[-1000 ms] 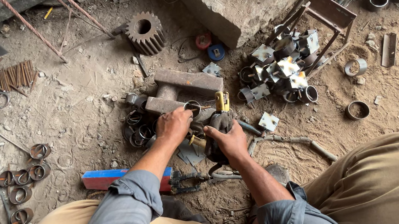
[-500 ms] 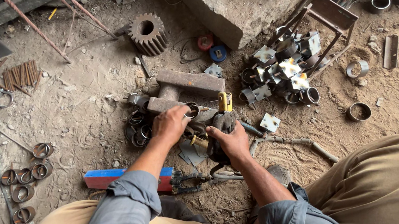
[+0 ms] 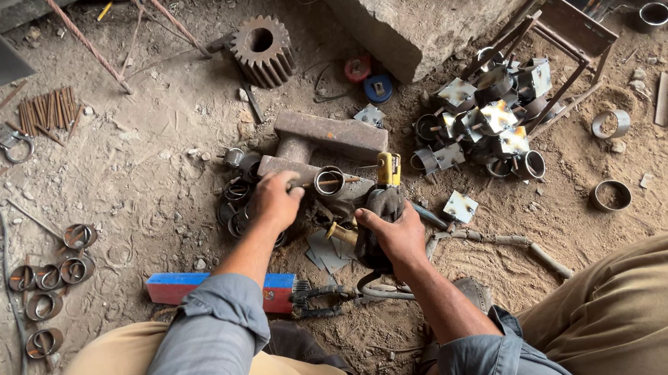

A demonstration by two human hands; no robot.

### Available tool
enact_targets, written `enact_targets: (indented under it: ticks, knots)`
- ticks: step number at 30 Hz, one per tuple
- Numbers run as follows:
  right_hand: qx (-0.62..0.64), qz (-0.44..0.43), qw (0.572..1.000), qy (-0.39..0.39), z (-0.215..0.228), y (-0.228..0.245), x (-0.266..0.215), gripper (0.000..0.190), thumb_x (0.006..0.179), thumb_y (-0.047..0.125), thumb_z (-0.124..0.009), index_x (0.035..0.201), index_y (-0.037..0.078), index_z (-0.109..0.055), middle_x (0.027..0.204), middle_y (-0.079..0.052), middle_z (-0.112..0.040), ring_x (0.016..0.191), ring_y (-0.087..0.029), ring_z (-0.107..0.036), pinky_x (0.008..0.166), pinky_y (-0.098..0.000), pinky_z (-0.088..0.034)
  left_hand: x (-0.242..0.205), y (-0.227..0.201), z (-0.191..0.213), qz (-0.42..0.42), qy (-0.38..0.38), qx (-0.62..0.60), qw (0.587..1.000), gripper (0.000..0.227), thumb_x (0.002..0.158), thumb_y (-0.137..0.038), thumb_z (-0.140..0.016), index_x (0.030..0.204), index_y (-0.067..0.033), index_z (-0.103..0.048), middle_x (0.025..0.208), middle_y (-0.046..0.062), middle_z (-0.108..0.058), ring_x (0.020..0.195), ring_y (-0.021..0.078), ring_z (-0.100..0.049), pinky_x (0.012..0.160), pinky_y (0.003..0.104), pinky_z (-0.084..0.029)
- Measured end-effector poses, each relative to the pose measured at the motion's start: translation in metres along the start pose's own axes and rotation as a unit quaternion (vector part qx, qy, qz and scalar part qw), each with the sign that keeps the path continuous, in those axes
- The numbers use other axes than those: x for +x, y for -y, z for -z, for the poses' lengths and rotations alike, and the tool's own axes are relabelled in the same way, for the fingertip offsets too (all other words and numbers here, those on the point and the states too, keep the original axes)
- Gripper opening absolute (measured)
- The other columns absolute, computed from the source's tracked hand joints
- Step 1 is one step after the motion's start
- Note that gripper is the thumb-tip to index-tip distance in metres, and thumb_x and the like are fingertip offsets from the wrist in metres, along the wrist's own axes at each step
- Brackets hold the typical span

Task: The person joins small metal rings together by applying a welding torch to the points where the rings meet, while holding them in place on a metal block.

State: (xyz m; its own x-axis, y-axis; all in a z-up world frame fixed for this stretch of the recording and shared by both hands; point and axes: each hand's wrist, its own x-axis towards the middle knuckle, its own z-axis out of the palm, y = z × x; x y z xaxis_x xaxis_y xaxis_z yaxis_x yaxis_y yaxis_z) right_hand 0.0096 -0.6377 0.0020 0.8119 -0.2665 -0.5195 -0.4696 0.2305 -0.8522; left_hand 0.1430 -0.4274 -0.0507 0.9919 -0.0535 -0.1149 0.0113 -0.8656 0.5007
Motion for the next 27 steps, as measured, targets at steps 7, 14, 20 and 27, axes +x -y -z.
enact_targets:
  ticks: [7, 14, 20, 27]
  knots:
    - [0.009, 0.01, 1.0, -0.007, 0.002, 0.0, -0.001, 0.051, 0.081, 0.02, -0.084, 0.118, 0.0, -0.055, 0.094, -0.015, -0.071, 0.068, -0.017, -0.072, 0.057, -0.032, -0.065, -0.014, -0.031, 0.007, 0.008, 0.073, 0.052, 0.996, 0.026, 0.09, -0.022, -0.076, 0.115, -0.0238, -0.073, 0.127, 0.001, -0.061, 0.114, 0.025, -0.064, 0.094, 0.039, -0.053]
    - [0.015, -0.002, 1.0, -0.005, 0.0, -0.001, 0.0, 0.052, 0.081, 0.018, -0.082, 0.12, 0.0, -0.053, 0.095, -0.016, -0.071, 0.068, -0.019, -0.073, 0.056, -0.0327, -0.065, -0.009, -0.032, 0.003, 0.006, 0.063, 0.064, 0.996, 0.02, 0.09, -0.021, -0.075, 0.11, -0.0227, -0.074, 0.122, 0.0, -0.064, 0.109, 0.0248, -0.066, 0.089, 0.04, -0.054]
    - [0.02, 0.007, 1.0, -0.003, 0.001, -0.003, 0.002, 0.052, 0.081, 0.018, -0.083, 0.119, -0.002, -0.053, 0.096, -0.017, -0.07, 0.068, -0.019, -0.073, 0.055, -0.0321, -0.066, -0.005, -0.019, -0.009, -0.043, 0.024, 0.062, 0.997, 0.013, 0.09, -0.019, -0.076, 0.103, -0.0181, -0.075, 0.114, 0.003, -0.067, 0.104, 0.0254, -0.067, 0.088, 0.04, -0.055]
    - [0.019, -0.008, 1.0, 0.002, 0.002, -0.001, -0.001, 0.054, 0.082, 0.018, -0.082, 0.121, -0.003, -0.051, 0.095, -0.02, -0.07, 0.066, -0.023, -0.072, 0.054, -0.0351, -0.065, 0.003, -0.007, -0.025, -0.055, 0.018, 0.057, 0.997, 0.012, 0.091, -0.014, -0.074, 0.102, -0.0159, -0.075, 0.113, 0.002, -0.068, 0.1, 0.0213, -0.067, 0.087, 0.036, -0.055]
